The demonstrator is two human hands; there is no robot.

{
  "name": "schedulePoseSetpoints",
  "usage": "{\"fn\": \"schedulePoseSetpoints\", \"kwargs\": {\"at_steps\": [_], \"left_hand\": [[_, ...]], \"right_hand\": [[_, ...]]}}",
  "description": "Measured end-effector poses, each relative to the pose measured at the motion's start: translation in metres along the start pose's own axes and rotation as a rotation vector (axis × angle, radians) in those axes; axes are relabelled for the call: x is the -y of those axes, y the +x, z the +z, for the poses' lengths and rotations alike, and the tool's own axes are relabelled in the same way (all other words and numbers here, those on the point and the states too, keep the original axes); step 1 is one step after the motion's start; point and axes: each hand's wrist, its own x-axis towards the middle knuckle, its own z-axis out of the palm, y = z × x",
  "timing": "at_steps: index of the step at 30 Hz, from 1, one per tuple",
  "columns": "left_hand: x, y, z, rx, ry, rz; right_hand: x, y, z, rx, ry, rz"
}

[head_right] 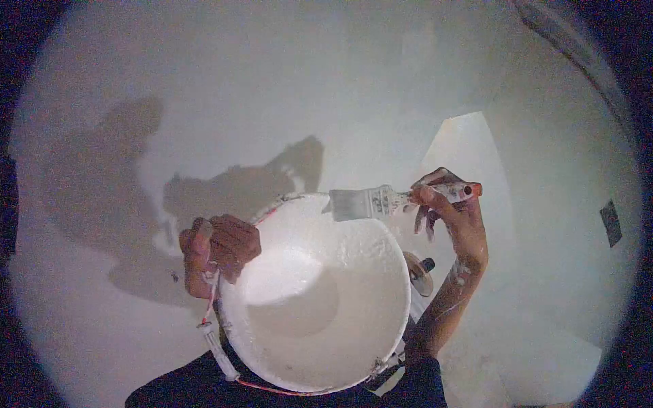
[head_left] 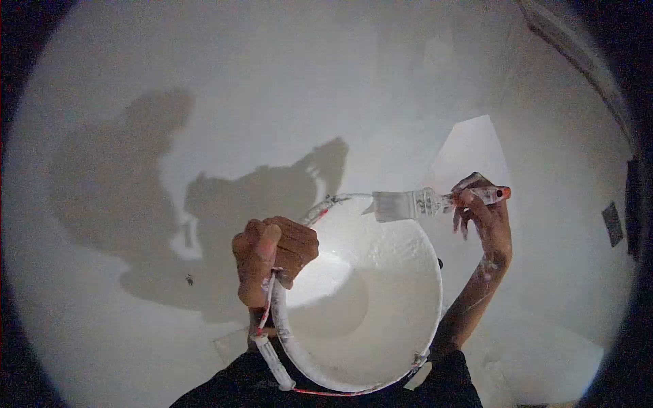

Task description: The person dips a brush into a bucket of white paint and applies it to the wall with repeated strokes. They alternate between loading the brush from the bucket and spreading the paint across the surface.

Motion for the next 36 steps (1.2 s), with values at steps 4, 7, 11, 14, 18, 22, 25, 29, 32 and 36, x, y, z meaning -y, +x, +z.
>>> {"fn": "schedulePoseSetpoints", "kwargs": {"at_steps": [4,7,11,14,18,22,25,29,32,36], "left_hand": [[0.006,0.009,-0.002,0.127,0.066,0.109],[0.011,0.010,-0.005,0.209,0.110,0.174],[0.019,0.010,-0.007,0.301,0.149,0.272],[0.019,0.008,-0.011,0.328,0.224,0.321],[0.021,0.005,-0.018,0.316,0.255,0.314],[0.025,-0.005,-0.027,0.284,0.261,0.284],[0.026,-0.015,-0.036,0.235,0.277,0.268],[0.025,-0.014,-0.046,0.227,0.291,0.268],[0.029,-0.011,-0.049,0.276,0.277,0.263],[0.030,-0.007,-0.051,0.357,0.265,0.255]], "right_hand": [[0.020,-0.006,0.000,0.037,0.159,0.050],[0.002,-0.018,-0.008,0.040,0.066,-0.024],[-0.018,0.002,0.019,0.681,-0.152,-0.611],[-0.007,-0.007,0.052,0.779,-0.386,-0.127],[-0.029,-0.002,0.079,0.855,-0.349,-0.252],[-0.043,0.004,0.096,0.946,-0.370,-0.212],[-0.046,0.005,0.097,1.074,-0.559,-0.140],[-0.061,0.004,0.097,1.023,-0.478,-0.200],[-0.060,0.004,0.093,1.022,-0.477,-0.220],[-0.049,0.008,0.070,0.878,-0.376,-0.248]]}}
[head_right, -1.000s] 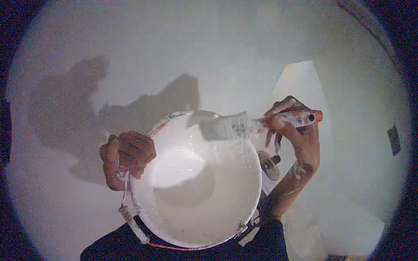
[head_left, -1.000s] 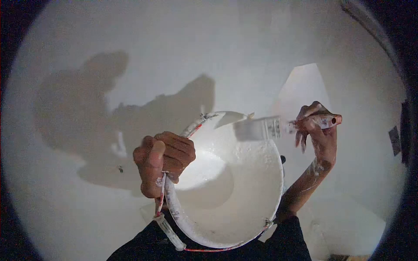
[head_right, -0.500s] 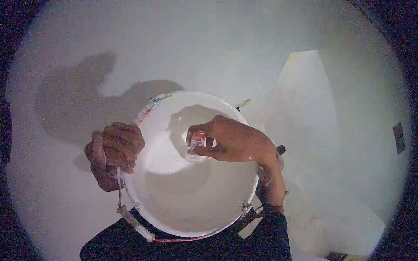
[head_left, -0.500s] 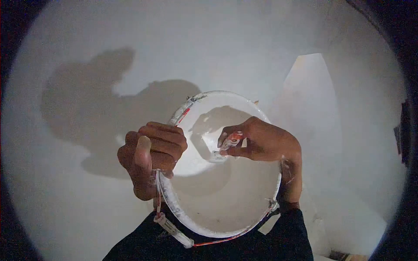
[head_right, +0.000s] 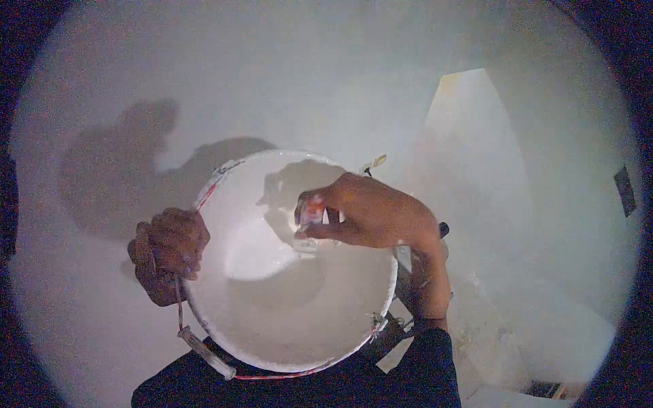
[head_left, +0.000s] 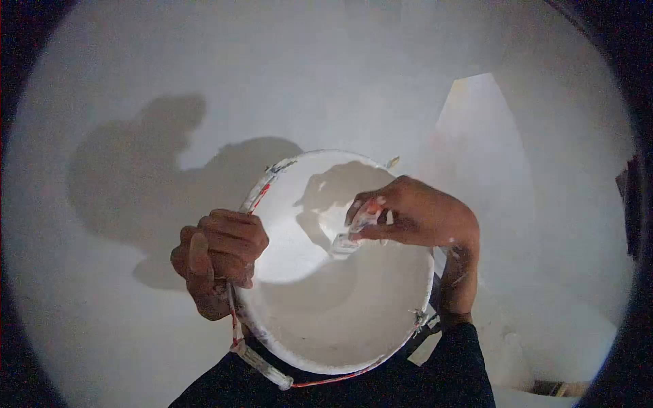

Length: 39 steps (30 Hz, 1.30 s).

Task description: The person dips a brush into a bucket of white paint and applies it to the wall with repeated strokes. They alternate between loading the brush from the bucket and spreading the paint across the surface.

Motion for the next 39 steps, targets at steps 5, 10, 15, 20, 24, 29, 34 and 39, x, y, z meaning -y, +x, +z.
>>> {"fn": "schedulePoseSetpoints", "kwargs": {"at_steps": [5,10,15,20,24,29,34,39], "left_hand": [[0.006,0.004,-0.006,0.092,-0.033,0.005],[0.007,0.004,-0.012,0.180,-0.042,0.007],[0.009,0.009,-0.014,0.193,-0.077,0.036],[0.011,0.015,-0.006,0.203,-0.107,0.105],[0.006,-0.001,0.005,-0.186,-0.057,0.031],[0.003,-0.001,0.009,-0.212,0.046,0.065],[0.004,-0.016,-0.008,-0.241,0.080,0.114],[0.002,0.007,0.007,0.029,-0.034,0.088]], "right_hand": [[0.001,-0.019,-0.026,-0.409,-0.010,0.093],[-0.040,-0.015,-0.033,-0.669,0.226,-0.045],[-0.050,-0.008,-0.037,-0.669,0.237,-0.020],[-0.047,-0.014,-0.035,-0.901,0.198,-0.070],[-0.044,-0.017,-0.040,-0.975,0.118,-0.047],[-0.049,-0.036,-0.047,-1.017,-0.059,-0.131],[-0.056,-0.053,-0.065,-1.170,0.086,-0.278],[-0.051,-0.061,-0.068,-0.992,0.536,-0.433]]}}
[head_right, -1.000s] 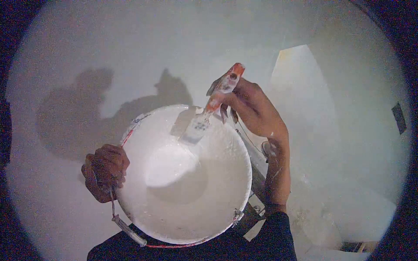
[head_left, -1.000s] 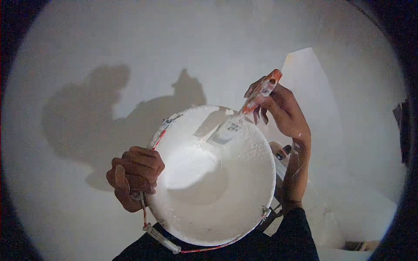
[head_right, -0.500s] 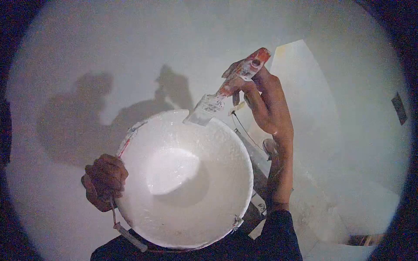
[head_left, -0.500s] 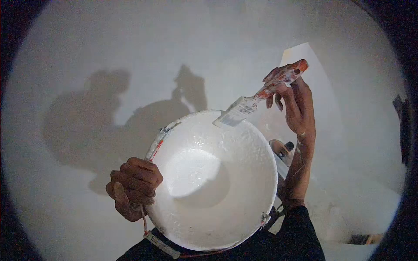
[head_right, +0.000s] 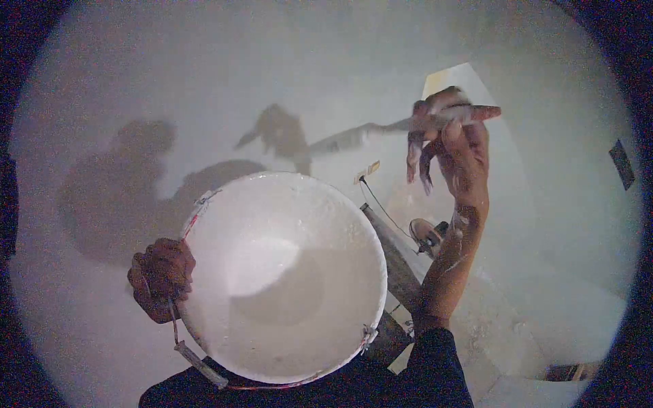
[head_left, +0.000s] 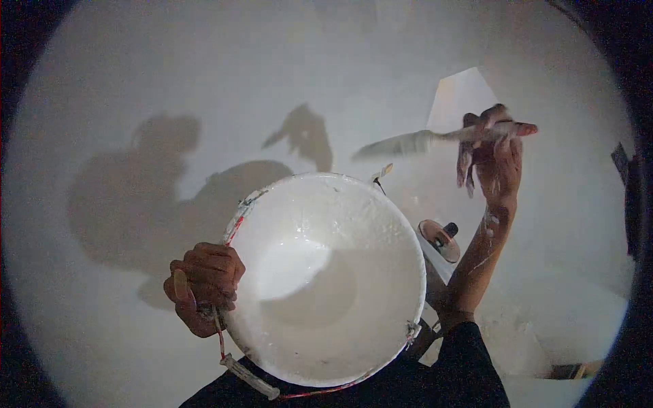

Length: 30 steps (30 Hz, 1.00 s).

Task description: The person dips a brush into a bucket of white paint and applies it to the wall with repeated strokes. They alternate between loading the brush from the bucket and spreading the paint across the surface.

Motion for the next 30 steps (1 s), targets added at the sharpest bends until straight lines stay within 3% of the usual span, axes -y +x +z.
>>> {"fn": "schedulePoseSetpoints", "kwargs": {"at_steps": [1,2,4,5,8,10,12,15,18,20,22,23,26,28,30], "left_hand": [[0.000,0.000,0.002,-0.001,0.004,-0.017],[0.000,0.001,0.000,0.000,0.007,-0.039],[-0.005,-0.001,-0.006,0.007,0.012,-0.080],[-0.001,-0.007,-0.013,0.006,0.016,-0.111],[-0.008,-0.015,-0.022,0.008,0.075,-0.200],[-0.011,-0.019,-0.028,0.007,0.121,-0.258],[-0.013,-0.024,-0.033,0.008,0.150,-0.298],[-0.016,-0.027,-0.035,-0.007,0.196,-0.346],[-0.013,-0.029,-0.034,-0.022,0.202,-0.342],[-0.006,-0.022,-0.030,0.037,0.075,-0.245],[0.002,-0.015,-0.023,0.013,0.030,-0.190],[0.004,-0.013,-0.020,-0.007,-0.015,-0.139],[0.008,-0.011,-0.015,-0.036,0.015,-0.014],[0.007,-0.014,-0.017,-0.035,0.036,-0.029],[0.005,-0.019,-0.024,-0.038,0.088,-0.066]], "right_hand": [[-0.019,-0.008,-0.015,-0.155,0.046,0.043],[-0.019,-0.005,-0.013,-0.155,0.045,0.045],[-0.021,0.003,-0.008,-0.068,0.012,0.212],[-0.026,0.003,-0.016,0.132,0.070,0.291],[-0.035,0.000,-0.009,0.103,-0.157,0.416],[-0.039,0.001,0.003,0.171,-0.135,0.384],[-0.043,-0.005,0.011,0.072,-0.346,0.420],[-0.041,-0.002,0.003,0.124,-0.320,0.471],[-0.044,-0.006,-0.008,0.014,-0.261,0.358],[-0.046,-0.010,-0.022,0.050,-0.248,0.380],[-0.045,-0.018,-0.026,-0.267,-0.428,0.270],[-0.032,-0.016,-0.037,-0.140,-0.421,0.363],[-0.016,-0.016,-0.043,-0.220,-0.528,0.320],[-0.016,-0.012,-0.056,-0.155,-0.388,0.217],[-0.014,-0.008,-0.057,-0.262,-0.295,0.135]]}}
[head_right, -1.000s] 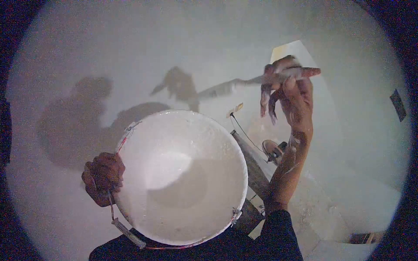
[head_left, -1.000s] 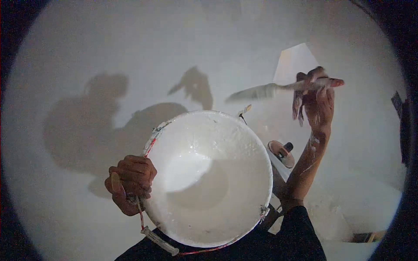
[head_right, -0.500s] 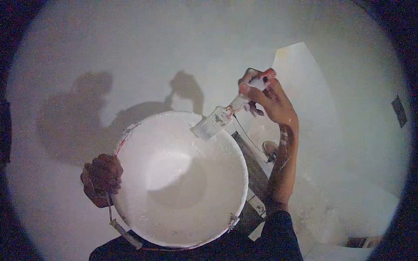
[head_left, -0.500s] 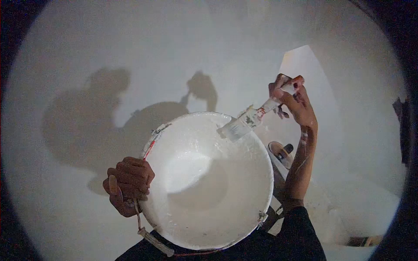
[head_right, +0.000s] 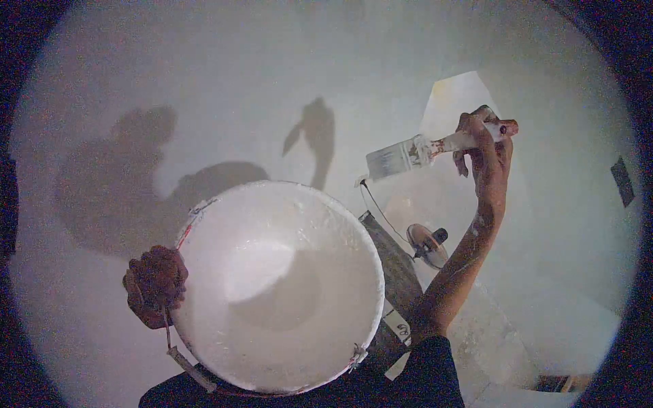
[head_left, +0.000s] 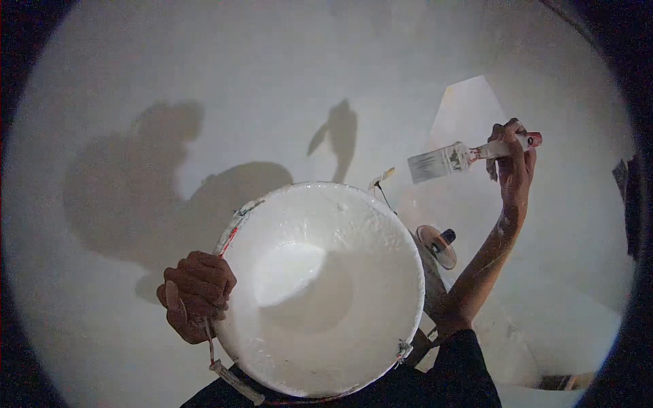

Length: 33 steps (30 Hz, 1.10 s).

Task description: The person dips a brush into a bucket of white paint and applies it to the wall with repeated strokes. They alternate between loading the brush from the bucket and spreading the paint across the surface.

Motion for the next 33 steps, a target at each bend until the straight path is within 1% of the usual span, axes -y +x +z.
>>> {"fn": "schedulePoseSetpoints", "kwargs": {"at_steps": [1,2,5,7,8,9,10,11,12,14,15,16,18,19,20,21,22,23,24,26,27,28,30,31,33], "left_hand": [[-0.001,-0.002,-0.002,-0.003,0.027,-0.015],[0.000,-0.003,-0.002,-0.007,0.052,-0.032],[0.001,0.002,0.008,-0.039,-0.036,-0.002],[-0.001,0.010,0.022,-0.083,-0.104,0.040],[0.000,0.013,0.024,-0.097,-0.143,0.058],[0.001,0.014,0.022,-0.081,-0.145,0.071],[0.002,0.013,0.020,-0.053,-0.141,0.061],[0.002,0.012,0.016,-0.019,-0.134,0.053],[0.002,0.012,0.013,0.008,-0.124,0.044],[0.002,0.009,0.008,0.052,-0.111,0.035],[0.001,0.010,0.008,0.067,-0.102,0.027],[0.003,0.007,0.005,0.077,-0.093,0.027],[0.003,0.003,0.004,0.083,-0.086,0.047],[0.004,0.003,0.007,0.039,-0.174,0.034],[0.004,0.001,0.007,-0.004,-0.264,0.021],[0.002,0.000,0.007,0.007,-0.269,0.046],[0.002,-0.010,-0.001,-0.069,-0.217,-0.069],[0.003,-0.019,-0.007,-0.149,-0.163,-0.184],[0.004,-0.021,-0.007,-0.150,-0.156,-0.169],[0.006,-0.020,-0.005,-0.179,-0.260,-0.117],[0.007,-0.018,-0.005,-0.162,-0.278,-0.110],[0.007,-0.015,-0.003,-0.139,-0.291,-0.119],[0.006,-0.013,-0.004,-0.096,-0.298,-0.144],[0.007,-0.014,-0.006,-0.079,-0.298,-0.153],[0.008,-0.017,-0.009,-0.044,-0.303,-0.182]], "right_hand": [[-0.002,0.001,0.000,-0.039,0.061,-0.049],[-0.003,0.002,-0.002,-0.040,0.057,-0.054],[-0.003,0.002,-0.010,-0.018,-0.033,-0.016],[-0.004,0.010,-0.008,-0.169,-0.128,-0.090],[-0.010,0.008,-0.011,-0.174,-0.127,-0.101],[-0.016,0.004,-0.015,-0.183,-0.182,-0.062],[-0.007,0.003,-0.008,-0.198,-0.239,-0.027],[0.014,0.005,-0.002,-0.038,-0.262,0.014],[0.021,0.005,0.004,-0.039,-0.256,-0.009],[0.027,0.004,0.010,0.061,-0.207,0.117],[0.019,0.007,0.012,0.047,-0.268,0.065],[0.014,0.006,0.014,0.051,-0.263,0.057],[0.013,0.003,0.020,0.008,-0.262,0.138],[0.013,0.004,0.023,0.064,-0.173,0.126],[0.011,0.004,0.024,0.065,-0.168,0.108],[0.014,0.006,0.020,0.078,-0.210,0.076],[0.011,0.006,0.023,0.103,-0.246,0.055],[0.013,0.005,0.027,0.116,-0.263,0.103],[0.010,0.003,0.028,0.123,-0.257,0.089],[0.002,0.002,0.027,0.048,-0.238,0.083],[0.020,0.004,0.035,0.094,-0.216,0.166],[0.032,0.004,0.036,0.090,-0.222,0.163],[0.036,-0.003,0.041,-0.016,-0.223,0.175],[0.031,-0.003,0.040,-0.008,-0.212,0.169],[0.023,-0.004,0.031,0.092,-0.216,0.157]]}}
